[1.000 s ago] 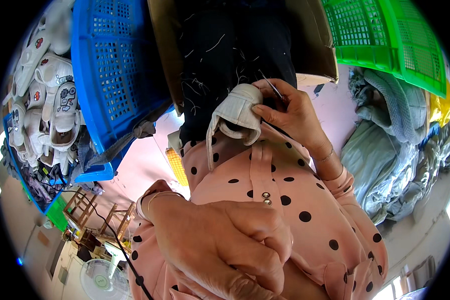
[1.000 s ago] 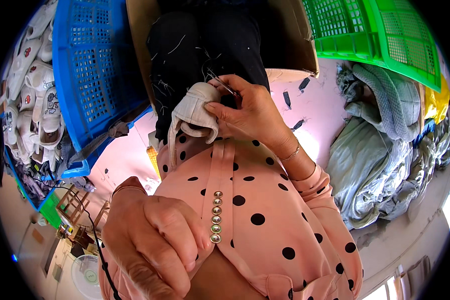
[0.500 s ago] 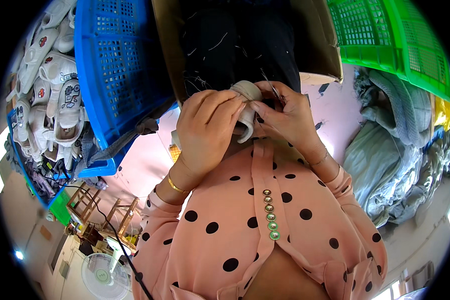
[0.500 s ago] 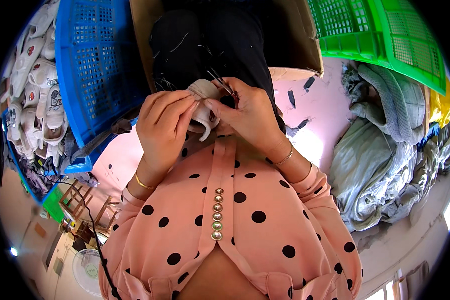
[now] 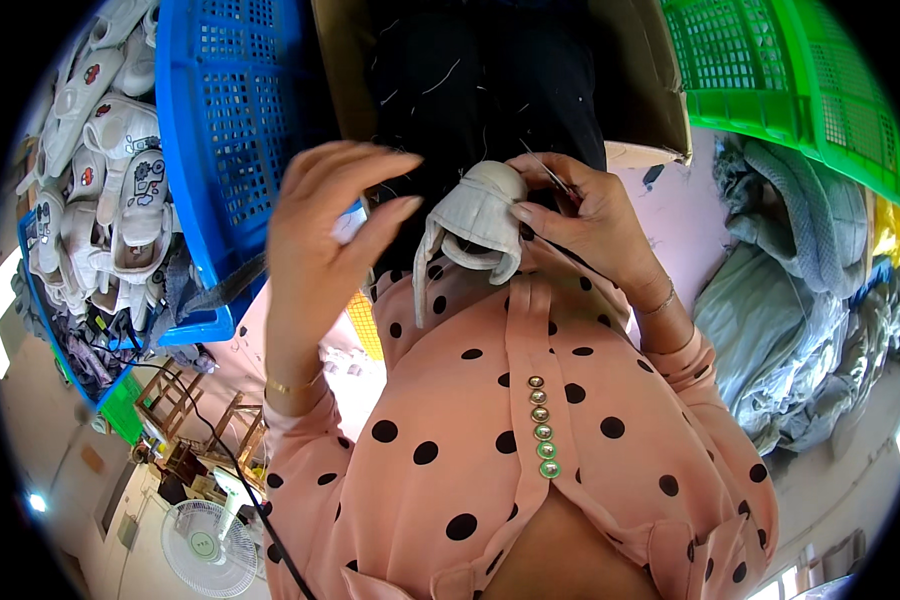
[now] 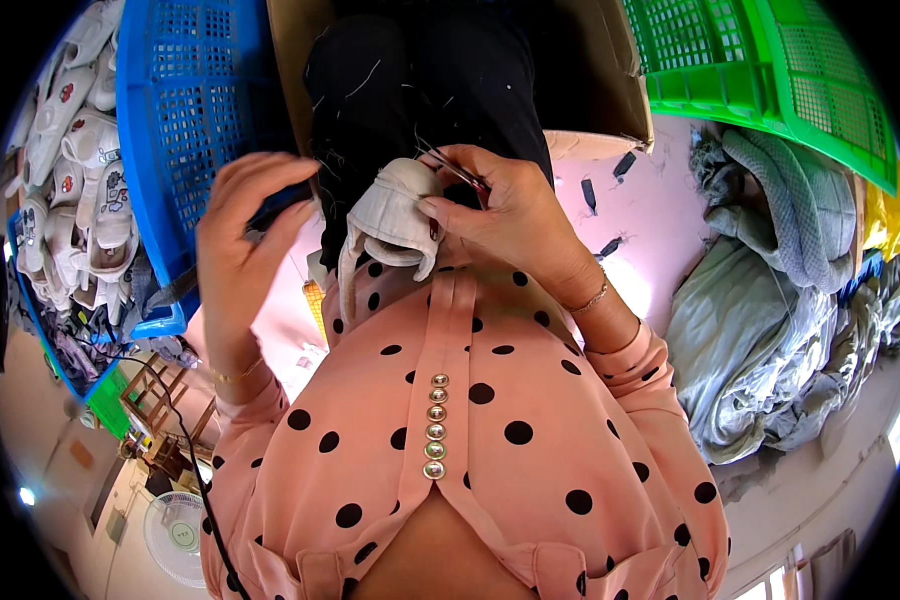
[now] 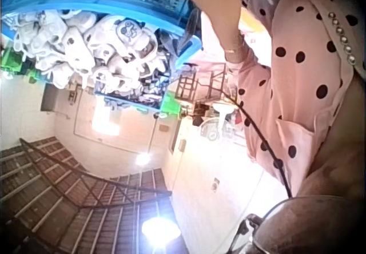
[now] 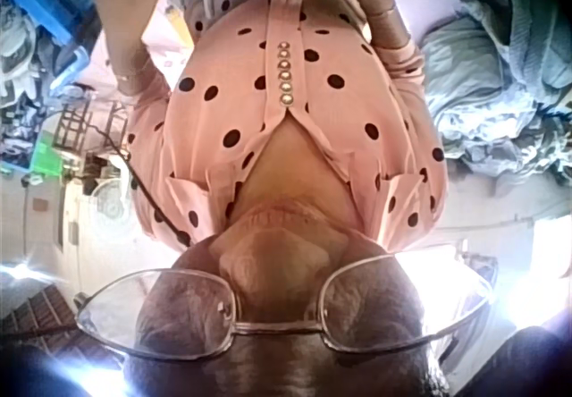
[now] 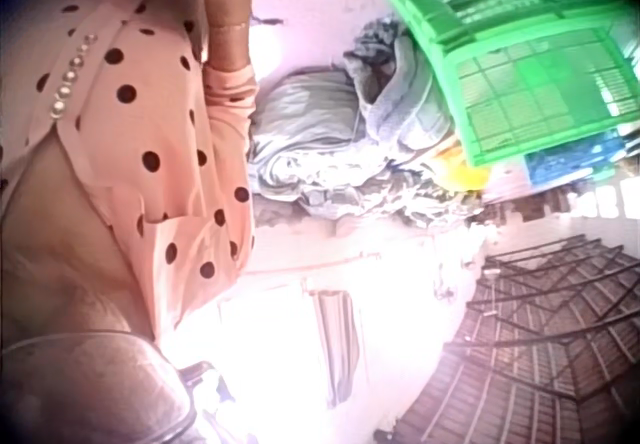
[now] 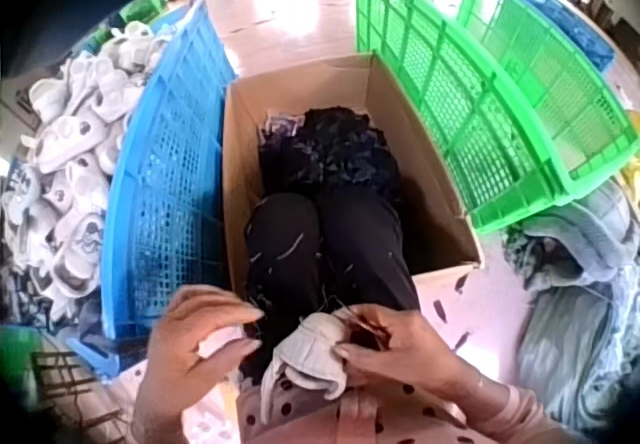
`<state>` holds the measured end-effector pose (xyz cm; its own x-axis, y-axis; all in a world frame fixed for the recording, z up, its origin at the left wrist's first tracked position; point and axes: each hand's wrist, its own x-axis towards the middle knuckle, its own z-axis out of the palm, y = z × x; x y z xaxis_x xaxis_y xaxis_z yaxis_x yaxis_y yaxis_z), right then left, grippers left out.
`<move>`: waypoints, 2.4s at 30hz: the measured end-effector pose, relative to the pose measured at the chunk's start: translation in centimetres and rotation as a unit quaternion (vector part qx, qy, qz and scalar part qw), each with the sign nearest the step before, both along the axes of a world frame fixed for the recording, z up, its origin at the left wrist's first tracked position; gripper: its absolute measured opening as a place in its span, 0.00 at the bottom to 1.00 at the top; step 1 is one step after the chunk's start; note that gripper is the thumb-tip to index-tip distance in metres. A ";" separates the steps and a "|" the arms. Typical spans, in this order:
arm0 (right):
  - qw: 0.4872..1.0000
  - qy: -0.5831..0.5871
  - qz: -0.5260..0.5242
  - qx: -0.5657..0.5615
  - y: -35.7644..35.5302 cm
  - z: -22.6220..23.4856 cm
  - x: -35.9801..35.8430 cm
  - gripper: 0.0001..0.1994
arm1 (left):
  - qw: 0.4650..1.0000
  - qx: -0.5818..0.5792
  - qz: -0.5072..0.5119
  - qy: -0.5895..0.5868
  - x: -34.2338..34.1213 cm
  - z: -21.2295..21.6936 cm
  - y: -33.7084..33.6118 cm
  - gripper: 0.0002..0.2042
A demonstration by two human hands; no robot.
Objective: The person uses a pair of scissors to trim loose threads and excess fabric from the edges of white baby slippers. They handle the slippers one by one, picking them from a blue basket, trimming the details, and placing them into a cardboard box.
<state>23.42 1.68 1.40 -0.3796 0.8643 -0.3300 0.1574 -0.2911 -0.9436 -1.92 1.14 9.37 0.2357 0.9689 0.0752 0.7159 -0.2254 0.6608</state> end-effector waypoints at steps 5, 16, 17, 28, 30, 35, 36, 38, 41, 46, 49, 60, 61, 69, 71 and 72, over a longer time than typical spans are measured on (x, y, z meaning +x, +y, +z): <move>0.998 -0.025 0.019 0.051 -0.3 0.8 0.7 0.22 | 0.982 -0.068 -0.146 -0.099 2.7 -3.8 2.8 0.10; 0.993 -0.065 0.088 0.049 1.6 1.0 2.4 0.22 | 0.966 -0.036 -0.240 -0.085 4.6 -4.8 4.5 0.06; 0.993 -0.065 0.089 0.049 1.7 0.9 2.5 0.22 | 0.966 -0.054 -0.232 -0.102 4.7 -5.1 4.5 0.06; 0.951 -0.217 0.028 0.218 0.1 -0.2 3.7 0.19 | 0.981 -0.002 -0.191 -0.021 5.5 -6.0 3.6 0.09; 0.934 -0.242 0.050 0.259 -0.1 0.1 3.7 0.18 | 0.980 0.035 -0.195 -0.005 5.6 -6.0 3.7 0.10; 0.916 -0.265 0.054 0.297 0.1 -0.1 3.1 0.19 | 0.978 0.050 -0.202 0.007 5.7 -6.0 3.9 0.11; 0.914 -0.266 0.055 0.301 0.2 -0.2 3.0 0.20 | 0.978 0.049 -0.204 0.009 5.7 -6.0 3.9 0.11; 0.910 -0.268 0.058 0.312 0.3 -0.2 2.9 0.20 | 0.977 0.048 -0.205 0.005 5.7 -5.9 4.0 0.11; 0.909 -0.286 0.074 0.295 0.6 0.2 2.7 0.18 | 0.978 0.043 -0.206 -0.005 5.6 -6.0 4.1 0.11; 0.896 -0.303 0.097 0.310 0.9 0.5 2.6 0.18 | 0.980 0.040 -0.191 -0.019 5.5 -6.2 4.1 0.08; 0.896 -0.302 0.091 0.312 1.0 0.4 2.4 0.18 | 0.988 -0.066 -0.130 -0.060 5.2 -6.0 3.5 0.05; 0.935 -0.241 0.053 0.255 0.5 -0.6 2.7 0.19 | 0.954 -0.189 -0.154 -0.176 4.1 -4.9 3.9 0.10; 0.937 -0.240 0.043 0.250 0.4 -0.7 2.8 0.19 | 0.955 -0.185 -0.152 -0.173 4.2 -4.9 3.9 0.09; 0.943 -0.230 0.008 0.240 -0.8 -0.7 3.6 0.19 | 0.957 -0.180 -0.151 -0.169 4.8 -4.9 4.3 0.06; 0.937 -0.236 0.007 0.258 -0.7 -0.7 3.7 0.19 | 0.959 -0.174 -0.161 -0.156 5.0 -4.7 4.6 0.05; 0.933 -0.239 0.007 0.267 -0.7 -0.7 3.8 0.19 | 0.964 -0.141 -0.184 -0.127 5.1 -4.6 4.8 0.05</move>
<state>27.18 1.01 0.66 -0.3116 0.9501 0.0128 0.5984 0.2067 -0.7741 3.18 5.96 4.76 0.5766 0.8133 -0.0785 0.4289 -0.2195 0.8763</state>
